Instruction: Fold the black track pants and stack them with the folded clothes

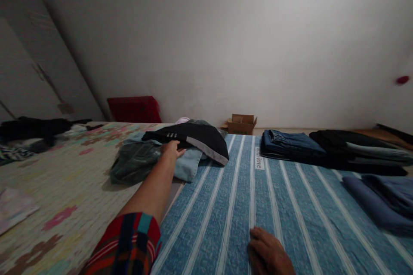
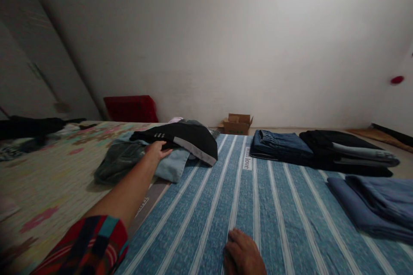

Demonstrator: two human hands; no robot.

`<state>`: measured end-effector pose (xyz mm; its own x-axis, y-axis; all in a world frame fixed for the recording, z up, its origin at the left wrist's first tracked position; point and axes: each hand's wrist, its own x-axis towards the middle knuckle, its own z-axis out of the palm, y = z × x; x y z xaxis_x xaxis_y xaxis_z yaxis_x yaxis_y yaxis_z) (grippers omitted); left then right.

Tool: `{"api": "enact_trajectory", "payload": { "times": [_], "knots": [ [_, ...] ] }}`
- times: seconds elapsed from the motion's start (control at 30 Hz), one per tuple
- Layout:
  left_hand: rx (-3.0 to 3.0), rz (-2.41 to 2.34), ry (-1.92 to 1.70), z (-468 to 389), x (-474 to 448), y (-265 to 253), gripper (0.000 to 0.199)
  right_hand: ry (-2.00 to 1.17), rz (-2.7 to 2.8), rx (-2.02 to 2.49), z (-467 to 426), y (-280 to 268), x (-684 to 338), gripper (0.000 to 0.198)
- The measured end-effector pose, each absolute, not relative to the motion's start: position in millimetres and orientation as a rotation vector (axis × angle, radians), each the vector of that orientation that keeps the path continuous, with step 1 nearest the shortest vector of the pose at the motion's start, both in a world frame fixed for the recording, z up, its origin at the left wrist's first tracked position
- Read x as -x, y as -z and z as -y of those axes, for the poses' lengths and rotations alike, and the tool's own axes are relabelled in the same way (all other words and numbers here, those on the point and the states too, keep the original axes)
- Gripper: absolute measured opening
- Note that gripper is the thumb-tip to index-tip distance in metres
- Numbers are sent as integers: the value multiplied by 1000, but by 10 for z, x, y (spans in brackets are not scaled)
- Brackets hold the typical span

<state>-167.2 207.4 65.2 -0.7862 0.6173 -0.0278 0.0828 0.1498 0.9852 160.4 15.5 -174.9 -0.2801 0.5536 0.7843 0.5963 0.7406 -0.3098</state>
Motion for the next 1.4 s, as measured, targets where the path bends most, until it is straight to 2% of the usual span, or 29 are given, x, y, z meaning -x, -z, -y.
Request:
{"api": "enact_trajectory", "payload": {
  "times": [0.27,0.4,0.5,0.6,0.67,0.77,0.97,1.17,1.4],
  "knots": [
    [-1161,-1988,-1496,-1943,1203,-1036,34,-16,1931,889,-163,1758,-1590,18],
    [-1698,-1763,-1267,-1501,630,-1060,27,-323,1821,941,-144,1801,-1603,18],
    [-2057,-1494,-931,-955,186,-777,32,-719,1491,1100,-109,1695,-1699,30],
    [-2670,-1093,-107,-450,-127,-322,21,-1048,1124,1181,-92,1478,-1864,44],
    [-2762,-1020,127,-229,-252,-13,12,-1171,984,1182,-91,1322,-1960,56],
    [-2839,-1043,175,-77,-358,341,6,-1209,956,1229,-86,1152,-2015,68],
    [-2851,-1172,107,3,-547,559,18,-1110,1111,1314,-58,1060,-1994,50],
    [-2740,-1113,-33,144,-825,527,14,-1206,1177,1214,-66,1059,-2129,51],
    [-2770,-1101,111,283,-922,636,7,-1356,1273,1182,-86,1028,-2286,40]
  ]
}}
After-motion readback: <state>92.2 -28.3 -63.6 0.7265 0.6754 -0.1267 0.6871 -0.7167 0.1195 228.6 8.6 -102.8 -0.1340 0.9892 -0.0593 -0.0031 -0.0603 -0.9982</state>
